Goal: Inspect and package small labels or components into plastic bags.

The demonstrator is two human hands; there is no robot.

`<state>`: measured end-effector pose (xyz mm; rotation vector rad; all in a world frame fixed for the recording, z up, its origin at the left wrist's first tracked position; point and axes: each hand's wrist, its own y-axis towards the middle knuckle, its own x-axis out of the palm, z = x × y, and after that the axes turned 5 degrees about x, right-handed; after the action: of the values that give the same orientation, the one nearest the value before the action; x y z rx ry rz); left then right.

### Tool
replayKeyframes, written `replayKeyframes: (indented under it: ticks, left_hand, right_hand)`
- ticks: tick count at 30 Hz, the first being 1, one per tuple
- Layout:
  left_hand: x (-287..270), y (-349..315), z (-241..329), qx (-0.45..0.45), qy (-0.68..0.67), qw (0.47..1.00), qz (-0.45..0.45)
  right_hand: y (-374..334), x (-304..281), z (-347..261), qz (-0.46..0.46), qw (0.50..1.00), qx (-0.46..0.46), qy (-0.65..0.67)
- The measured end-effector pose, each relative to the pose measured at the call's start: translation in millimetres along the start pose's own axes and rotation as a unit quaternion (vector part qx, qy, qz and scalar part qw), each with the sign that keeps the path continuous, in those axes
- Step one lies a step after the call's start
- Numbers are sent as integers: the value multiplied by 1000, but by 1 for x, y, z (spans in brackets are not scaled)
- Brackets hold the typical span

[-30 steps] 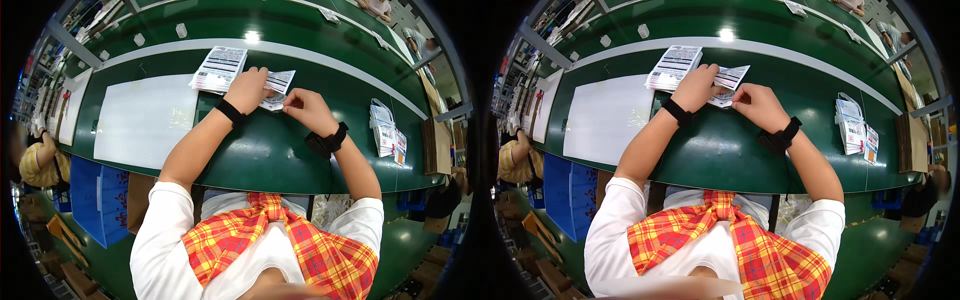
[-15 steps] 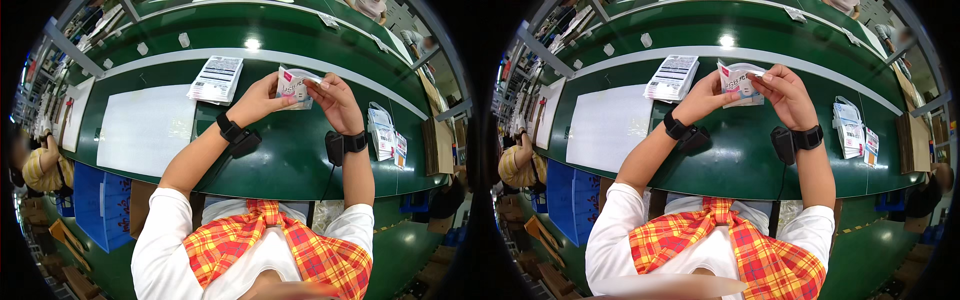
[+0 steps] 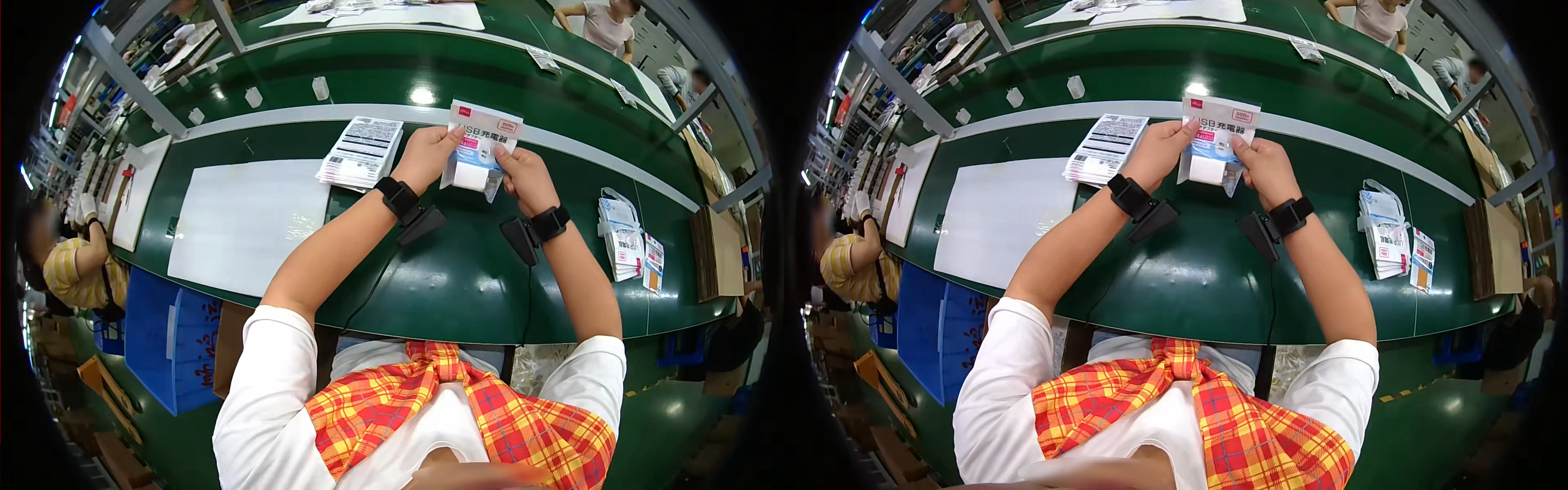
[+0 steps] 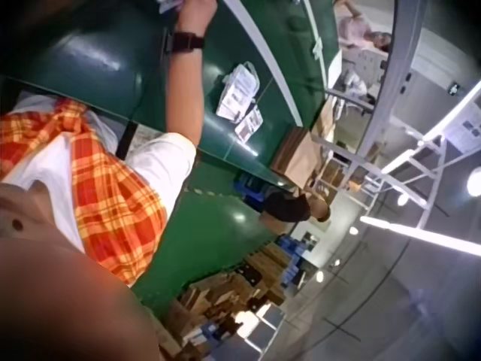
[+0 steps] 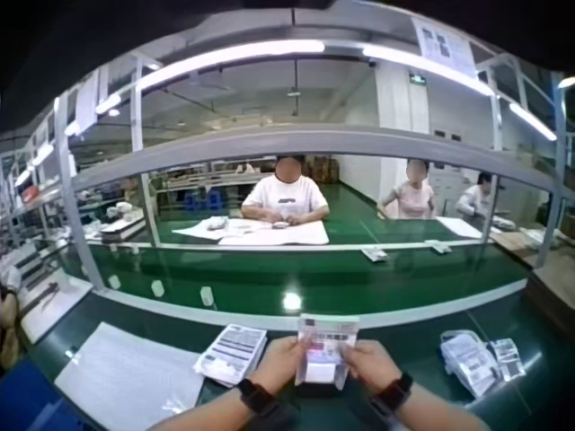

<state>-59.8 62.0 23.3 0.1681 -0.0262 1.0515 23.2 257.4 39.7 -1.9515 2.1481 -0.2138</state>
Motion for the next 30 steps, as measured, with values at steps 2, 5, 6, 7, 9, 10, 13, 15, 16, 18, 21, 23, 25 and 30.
replayKeyframes:
  ticks: [2,5,6,7,9,10,13,15,16,18,21,23,25,30]
  left_hand:
    - [2,5,-1,29,10,999,-9]
    - [-6,5,-4,38,109,991,-69]
    - [-12,0,3,36,201,971,-124]
    - [-16,-5,6,34,290,940,-179]
    - [-21,-18,3,100,354,896,-250]
    - [-22,-26,-1,169,415,837,-314]
    - [-23,-55,-8,247,468,763,-372]
    - [-21,-68,-11,287,481,746,-361]
    - [-17,-71,-9,281,474,751,-364]
    - [-9,-72,-5,238,496,759,-349]
    - [-2,-76,-11,219,505,767,-330]
    - [-1,-80,-15,229,510,774,-298]
    - [-1,-83,-17,234,512,772,-295]
    - [-3,-90,-15,235,522,772,-275]
  right_hand:
    - [7,-4,3,3,1000,21,8]
    - [8,-10,15,-46,995,4,85]
    - [6,-15,20,-45,995,13,86]
    - [2,-22,24,-90,994,-42,-45]
    - [-6,-32,22,-173,925,-152,-301]
    - [-12,-34,25,-172,927,-145,-299]
    - [-51,-17,33,-139,743,-330,-566]
    - [-68,0,20,-162,758,-272,-570]
    - [-74,11,11,-177,766,-223,-577]
    - [-76,27,13,-195,773,-168,-580]
    - [-68,45,30,-154,829,-189,-503]
    - [-71,53,32,-147,823,-183,-517]
    - [-73,59,32,-125,807,-178,-549]
    - [-77,62,43,-85,825,-179,-530]
